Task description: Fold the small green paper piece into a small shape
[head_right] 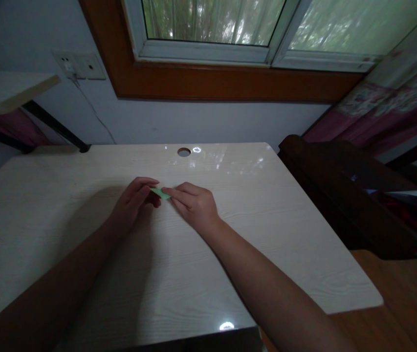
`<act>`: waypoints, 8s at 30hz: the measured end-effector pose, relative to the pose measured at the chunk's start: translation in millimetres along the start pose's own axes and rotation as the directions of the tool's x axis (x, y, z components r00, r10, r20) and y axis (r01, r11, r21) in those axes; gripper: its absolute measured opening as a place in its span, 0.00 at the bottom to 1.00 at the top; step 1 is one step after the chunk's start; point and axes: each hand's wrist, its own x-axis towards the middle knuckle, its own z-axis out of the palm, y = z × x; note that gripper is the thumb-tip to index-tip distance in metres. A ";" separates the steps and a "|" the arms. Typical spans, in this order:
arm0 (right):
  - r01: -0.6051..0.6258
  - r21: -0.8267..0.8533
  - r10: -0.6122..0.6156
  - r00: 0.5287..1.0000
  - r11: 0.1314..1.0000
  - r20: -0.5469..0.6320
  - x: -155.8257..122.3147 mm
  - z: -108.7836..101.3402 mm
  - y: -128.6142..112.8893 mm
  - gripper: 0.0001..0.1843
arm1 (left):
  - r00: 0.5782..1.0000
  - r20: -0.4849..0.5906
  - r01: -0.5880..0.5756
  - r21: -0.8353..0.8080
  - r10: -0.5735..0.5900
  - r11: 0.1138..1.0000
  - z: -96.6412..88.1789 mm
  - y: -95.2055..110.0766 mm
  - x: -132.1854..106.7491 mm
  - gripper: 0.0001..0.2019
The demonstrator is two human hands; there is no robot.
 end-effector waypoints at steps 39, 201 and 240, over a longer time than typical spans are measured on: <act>-0.621 0.616 0.673 0.714 0.484 0.191 7.6 15.4 3.2 0.15 | 0.993 -0.048 0.111 0.053 -0.108 0.992 2.4 -4.4 3.1 0.16; 0.067 0.089 -0.065 0.998 0.994 -0.021 4.6 -8.3 -12.2 0.18 | 0.981 -0.063 0.187 0.065 -0.183 0.980 -6.7 13.8 3.1 0.09; -0.321 0.433 0.335 0.941 0.842 0.046 8.2 8.2 -2.8 0.02 | 0.994 0.104 0.023 0.072 -0.030 0.997 -4.1 -5.9 -1.3 0.15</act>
